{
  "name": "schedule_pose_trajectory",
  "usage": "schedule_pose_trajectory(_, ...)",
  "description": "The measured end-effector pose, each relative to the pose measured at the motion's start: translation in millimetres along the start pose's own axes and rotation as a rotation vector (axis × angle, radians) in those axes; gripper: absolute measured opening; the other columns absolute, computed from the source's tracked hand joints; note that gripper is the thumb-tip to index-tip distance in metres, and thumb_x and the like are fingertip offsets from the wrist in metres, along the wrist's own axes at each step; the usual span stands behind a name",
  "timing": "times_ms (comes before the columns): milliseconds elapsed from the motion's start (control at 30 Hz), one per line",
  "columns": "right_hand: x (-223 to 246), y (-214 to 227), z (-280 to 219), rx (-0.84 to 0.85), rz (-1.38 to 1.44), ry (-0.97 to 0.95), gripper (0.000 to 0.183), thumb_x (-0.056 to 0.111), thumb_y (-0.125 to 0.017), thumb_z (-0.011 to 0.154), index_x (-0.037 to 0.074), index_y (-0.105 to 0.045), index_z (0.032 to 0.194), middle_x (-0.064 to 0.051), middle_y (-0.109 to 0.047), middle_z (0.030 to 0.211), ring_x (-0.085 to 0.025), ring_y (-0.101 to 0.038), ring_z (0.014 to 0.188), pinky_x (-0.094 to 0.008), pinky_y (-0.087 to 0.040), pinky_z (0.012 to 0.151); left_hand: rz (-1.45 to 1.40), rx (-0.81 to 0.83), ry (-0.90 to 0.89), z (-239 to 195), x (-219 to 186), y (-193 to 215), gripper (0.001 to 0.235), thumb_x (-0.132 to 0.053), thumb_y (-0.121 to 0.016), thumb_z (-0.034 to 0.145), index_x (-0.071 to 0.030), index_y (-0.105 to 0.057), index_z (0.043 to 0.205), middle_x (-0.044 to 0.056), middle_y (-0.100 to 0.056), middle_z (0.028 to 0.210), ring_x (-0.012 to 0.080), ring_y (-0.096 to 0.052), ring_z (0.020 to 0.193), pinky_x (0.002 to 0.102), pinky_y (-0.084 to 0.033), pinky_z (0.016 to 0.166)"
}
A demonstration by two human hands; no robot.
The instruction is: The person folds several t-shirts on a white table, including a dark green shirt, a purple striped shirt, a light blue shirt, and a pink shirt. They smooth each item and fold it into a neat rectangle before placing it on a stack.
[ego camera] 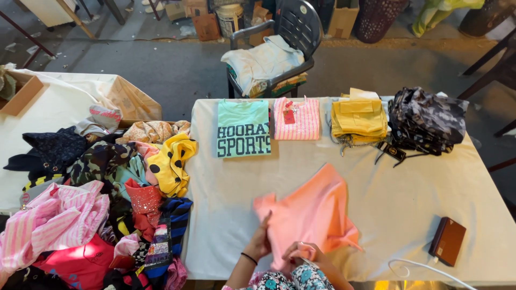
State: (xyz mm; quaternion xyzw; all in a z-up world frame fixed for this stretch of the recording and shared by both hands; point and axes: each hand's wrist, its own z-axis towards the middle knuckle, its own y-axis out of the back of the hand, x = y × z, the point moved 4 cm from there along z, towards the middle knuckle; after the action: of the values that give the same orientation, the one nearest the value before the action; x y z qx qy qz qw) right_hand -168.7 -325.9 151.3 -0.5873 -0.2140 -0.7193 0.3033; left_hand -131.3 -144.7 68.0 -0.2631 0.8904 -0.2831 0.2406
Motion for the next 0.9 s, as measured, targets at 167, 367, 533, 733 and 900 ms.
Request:
schedule_pose_trajectory(167,-3.3,43.9,5.4,-0.127,-0.404,-0.132,0.020,0.014,-0.064,0.099,0.005,-0.073,0.114,-0.012,-0.071,0.109,-0.022,-0.071,0.098,-0.034,-0.054,0.084,0.076,0.203,-0.180,34.9,-12.1,29.2,0.044,-0.029,-0.064,0.098,-0.008,-0.063,0.137,0.008,-0.073,0.124,0.0196,-0.071,0.110,0.040,-0.058,0.099)
schedule_pose_trajectory(367,22.9,96.2,-1.1,-0.628,-0.821,-0.724,0.029,0.025,-0.060,0.102,0.012,-0.075,0.123,-0.013,-0.070,0.103,-0.024,-0.071,0.084,-0.034,-0.051,0.075,0.024,-0.015,-0.446,-30.2,-100.1,38.6,0.050,-0.042,-0.054,0.101,-0.003,-0.061,0.132,0.013,-0.074,0.114,0.0234,-0.071,0.098,0.040,-0.057,0.086)
schedule_pose_trajectory(533,74.4,91.0,45.7,-0.638,0.138,0.005,0.024,0.010,-0.056,0.096,0.000,-0.064,0.117,-0.010,-0.067,0.130,-0.021,-0.069,0.114,-0.038,-0.059,0.093,-0.203,0.080,-0.802,-151.9,-142.1,-35.9,0.048,-0.031,-0.056,0.094,-0.004,-0.059,0.134,0.012,-0.068,0.125,0.0241,-0.066,0.112,0.042,-0.051,0.096)
schedule_pose_trajectory(733,92.8,113.7,69.3,-0.810,0.230,0.126,0.024,0.008,-0.055,0.103,-0.005,-0.059,0.124,-0.012,-0.063,0.129,-0.020,-0.064,0.115,-0.036,-0.052,0.101,-0.464,0.196,-1.200,-183.8,-114.4,-34.4,0.052,-0.019,-0.058,0.086,-0.005,-0.056,0.136,0.010,-0.062,0.137,0.0249,-0.059,0.128,0.045,-0.045,0.109)
schedule_pose_trajectory(900,47.5,161.7,67.3,-0.994,0.271,0.101,0.026,0.008,-0.052,0.105,-0.002,-0.056,0.129,-0.009,-0.062,0.123,-0.021,-0.063,0.106,-0.037,-0.054,0.089,-0.396,0.138,-0.765,2.0,8.1,87.4,0.041,-0.023,-0.070,0.090,-0.002,-0.062,0.124,0.013,-0.068,0.112,0.0303,-0.064,0.101,0.045,-0.053,0.082)
